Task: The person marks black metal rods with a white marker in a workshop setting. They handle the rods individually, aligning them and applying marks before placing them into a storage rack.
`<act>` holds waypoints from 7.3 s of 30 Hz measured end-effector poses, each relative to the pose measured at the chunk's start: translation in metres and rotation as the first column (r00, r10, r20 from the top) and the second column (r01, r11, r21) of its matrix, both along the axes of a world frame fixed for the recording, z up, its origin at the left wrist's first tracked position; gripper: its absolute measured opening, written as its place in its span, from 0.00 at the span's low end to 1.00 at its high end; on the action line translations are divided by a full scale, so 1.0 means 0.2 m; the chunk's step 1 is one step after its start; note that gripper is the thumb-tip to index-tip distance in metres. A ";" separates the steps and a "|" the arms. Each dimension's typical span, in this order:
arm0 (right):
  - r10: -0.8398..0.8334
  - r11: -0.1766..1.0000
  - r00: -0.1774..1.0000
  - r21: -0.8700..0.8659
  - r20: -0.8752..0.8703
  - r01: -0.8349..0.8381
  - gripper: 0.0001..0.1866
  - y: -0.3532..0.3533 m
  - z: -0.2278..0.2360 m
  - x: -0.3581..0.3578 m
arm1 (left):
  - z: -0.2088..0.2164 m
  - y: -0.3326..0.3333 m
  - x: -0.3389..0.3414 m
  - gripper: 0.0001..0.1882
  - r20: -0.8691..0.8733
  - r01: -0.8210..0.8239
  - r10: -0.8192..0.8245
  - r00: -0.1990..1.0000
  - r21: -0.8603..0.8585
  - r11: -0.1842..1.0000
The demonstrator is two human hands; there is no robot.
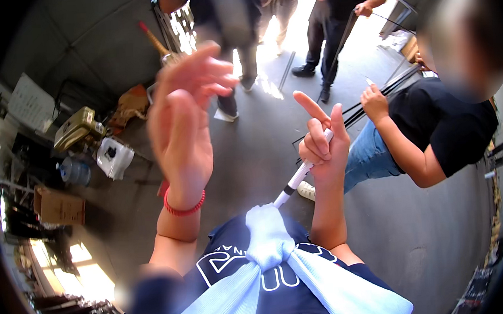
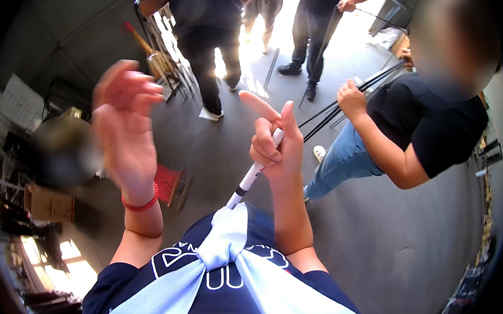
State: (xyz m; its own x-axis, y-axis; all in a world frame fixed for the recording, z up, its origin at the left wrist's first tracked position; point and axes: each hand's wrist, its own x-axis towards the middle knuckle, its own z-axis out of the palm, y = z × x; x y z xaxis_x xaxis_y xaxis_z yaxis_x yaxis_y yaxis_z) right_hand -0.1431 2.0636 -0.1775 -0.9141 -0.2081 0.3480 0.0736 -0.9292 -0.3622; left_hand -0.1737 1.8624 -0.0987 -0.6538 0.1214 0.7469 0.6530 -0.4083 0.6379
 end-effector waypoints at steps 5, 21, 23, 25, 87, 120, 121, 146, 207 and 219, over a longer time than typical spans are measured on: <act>0.244 0.962 0.967 -0.147 0.076 -0.231 0.35 -0.10 -0.05 -0.10 | -0.47 -0.20 0.05 0.23 0.683 0.212 -0.209 0.700 0.082 0.974; 0.310 0.787 0.834 0.369 0.457 -0.495 0.22 -2.02 -0.45 0.22 | -0.99 -1.40 1.26 0.18 0.887 -0.366 0.097 0.451 0.085 0.927; 0.435 0.703 0.763 0.349 0.478 -0.620 0.22 -2.38 -0.49 0.42 | -1.07 -1.62 1.46 0.15 0.891 -0.485 0.295 0.345 -0.101 0.869; 0.578 0.626 0.711 0.340 0.401 -0.701 0.22 -2.69 -0.51 0.57 | -1.09 -1.82 1.61 0.13 0.889 -0.550 0.371 0.270 -0.174 0.817; 0.915 0.077 -0.393 0.996 -0.088 -0.044 0.10 -12.93 -0.85 1.73 | -1.35 -11.64 3.02 0.09 0.610 -0.742 0.650 -0.454 -0.663 0.104; 0.918 -0.381 -0.270 0.839 0.292 -0.389 0.10 -18.52 -0.65 1.54 | -1.39 -17.24 2.70 0.22 0.742 -0.882 0.621 -0.254 -0.442 0.167; 0.944 -0.325 -0.210 0.841 0.256 -0.434 0.11 -18.66 -0.76 1.57 | -1.45 -17.42 2.70 0.22 0.722 -0.889 0.648 -0.243 -0.433 0.150; 0.115 0.604 0.993 0.795 -0.010 -0.062 0.10 -21.02 -0.71 0.96 | -1.17 -21.01 1.95 0.15 0.083 -0.454 0.946 0.313 -0.862 0.226; -0.468 -0.879 0.256 0.416 -0.846 -0.233 0.21 -22.54 -0.60 -0.19 | -0.95 -22.27 -0.82 0.20 -0.267 0.064 -0.393 0.880 -0.753 0.655; -0.531 -0.829 0.145 0.476 -0.835 -0.293 0.20 -22.55 -0.58 -0.21 | -1.03 -22.29 -1.28 0.28 -0.416 -0.138 -0.331 0.847 -0.774 0.618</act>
State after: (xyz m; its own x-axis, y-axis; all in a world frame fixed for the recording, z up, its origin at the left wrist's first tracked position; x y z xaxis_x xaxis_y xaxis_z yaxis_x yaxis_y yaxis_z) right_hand -0.1858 -2.4465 -0.2935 -0.4000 0.7193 0.5680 0.6256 0.6672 -0.4043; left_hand -0.4304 -2.5955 -0.3038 -0.1867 0.8239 0.5351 0.9371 -0.0142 0.3488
